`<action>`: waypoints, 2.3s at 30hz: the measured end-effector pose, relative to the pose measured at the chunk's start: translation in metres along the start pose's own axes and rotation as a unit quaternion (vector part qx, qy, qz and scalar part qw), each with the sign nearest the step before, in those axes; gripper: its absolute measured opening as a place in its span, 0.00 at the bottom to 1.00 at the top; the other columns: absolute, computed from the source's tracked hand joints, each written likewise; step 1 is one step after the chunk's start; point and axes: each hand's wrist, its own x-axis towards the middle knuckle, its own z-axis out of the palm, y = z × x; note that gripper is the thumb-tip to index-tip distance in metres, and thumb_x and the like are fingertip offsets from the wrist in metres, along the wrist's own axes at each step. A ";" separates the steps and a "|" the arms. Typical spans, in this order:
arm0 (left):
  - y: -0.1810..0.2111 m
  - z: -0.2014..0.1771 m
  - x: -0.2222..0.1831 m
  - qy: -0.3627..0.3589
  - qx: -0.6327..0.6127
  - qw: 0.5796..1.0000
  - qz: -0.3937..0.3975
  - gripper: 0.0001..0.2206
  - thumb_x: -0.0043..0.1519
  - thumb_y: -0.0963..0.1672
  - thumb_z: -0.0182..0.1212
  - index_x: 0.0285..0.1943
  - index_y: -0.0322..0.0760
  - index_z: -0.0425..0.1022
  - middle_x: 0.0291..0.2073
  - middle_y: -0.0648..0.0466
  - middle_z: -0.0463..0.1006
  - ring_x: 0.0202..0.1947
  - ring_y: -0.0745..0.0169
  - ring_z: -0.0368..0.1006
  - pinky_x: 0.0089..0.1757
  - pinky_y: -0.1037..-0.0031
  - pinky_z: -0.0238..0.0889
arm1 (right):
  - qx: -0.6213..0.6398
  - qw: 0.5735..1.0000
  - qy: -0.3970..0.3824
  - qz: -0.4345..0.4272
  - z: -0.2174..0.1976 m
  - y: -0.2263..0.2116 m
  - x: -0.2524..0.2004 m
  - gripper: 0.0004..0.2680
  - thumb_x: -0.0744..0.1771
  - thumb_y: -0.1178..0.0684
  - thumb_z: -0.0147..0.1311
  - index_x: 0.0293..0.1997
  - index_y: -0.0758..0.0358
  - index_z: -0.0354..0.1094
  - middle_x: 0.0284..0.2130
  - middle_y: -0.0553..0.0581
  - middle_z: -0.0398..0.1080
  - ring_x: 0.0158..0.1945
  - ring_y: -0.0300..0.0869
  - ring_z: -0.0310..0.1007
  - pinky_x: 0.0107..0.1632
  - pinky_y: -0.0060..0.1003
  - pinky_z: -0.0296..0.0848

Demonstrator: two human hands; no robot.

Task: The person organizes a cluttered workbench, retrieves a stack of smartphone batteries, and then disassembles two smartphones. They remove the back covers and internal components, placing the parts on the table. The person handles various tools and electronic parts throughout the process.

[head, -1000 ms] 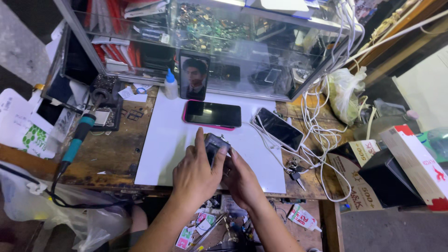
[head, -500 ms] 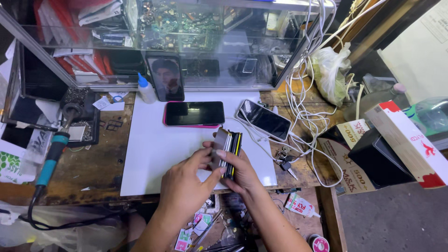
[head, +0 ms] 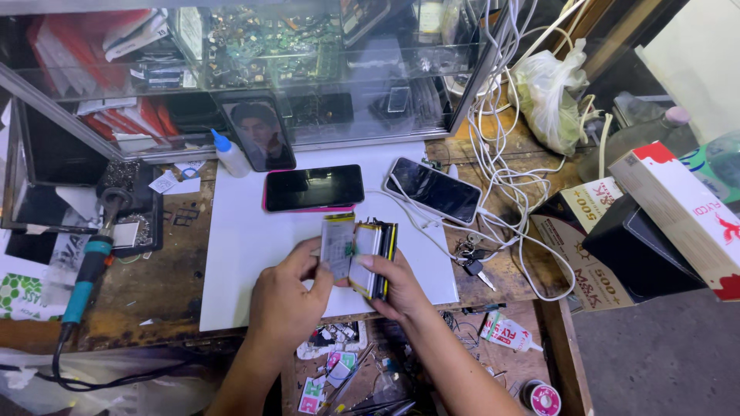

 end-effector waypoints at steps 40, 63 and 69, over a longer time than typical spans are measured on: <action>0.115 -0.159 0.192 0.373 0.451 0.649 0.487 0.08 0.66 0.40 0.58 0.50 0.43 0.81 0.37 0.56 0.81 0.45 0.56 0.77 0.50 0.64 0.66 | 0.183 0.980 -0.075 0.028 -0.016 0.006 0.007 0.24 0.64 0.45 0.54 0.65 0.65 0.59 0.45 0.62 0.71 0.45 0.46 0.72 0.45 0.47 0.73; 0.064 -0.065 0.090 0.182 0.156 0.869 0.433 0.11 0.62 0.47 0.64 0.47 0.38 0.81 0.44 0.48 0.84 0.47 0.44 0.76 0.59 0.57 0.60 | 0.186 0.979 -0.080 0.022 -0.017 0.009 0.008 0.25 0.64 0.45 0.54 0.66 0.66 0.57 0.47 0.65 0.73 0.48 0.49 0.76 0.50 0.52 0.77; 0.012 -0.019 0.019 -0.027 0.097 0.918 0.384 0.41 0.46 0.55 0.75 0.68 0.36 0.68 0.61 0.41 0.72 0.60 0.39 0.67 0.58 0.54 0.58 | 0.128 0.988 -0.018 0.082 -0.038 0.024 0.010 0.24 0.65 0.45 0.54 0.64 0.74 0.60 0.49 0.71 0.74 0.49 0.59 0.77 0.54 0.54 0.77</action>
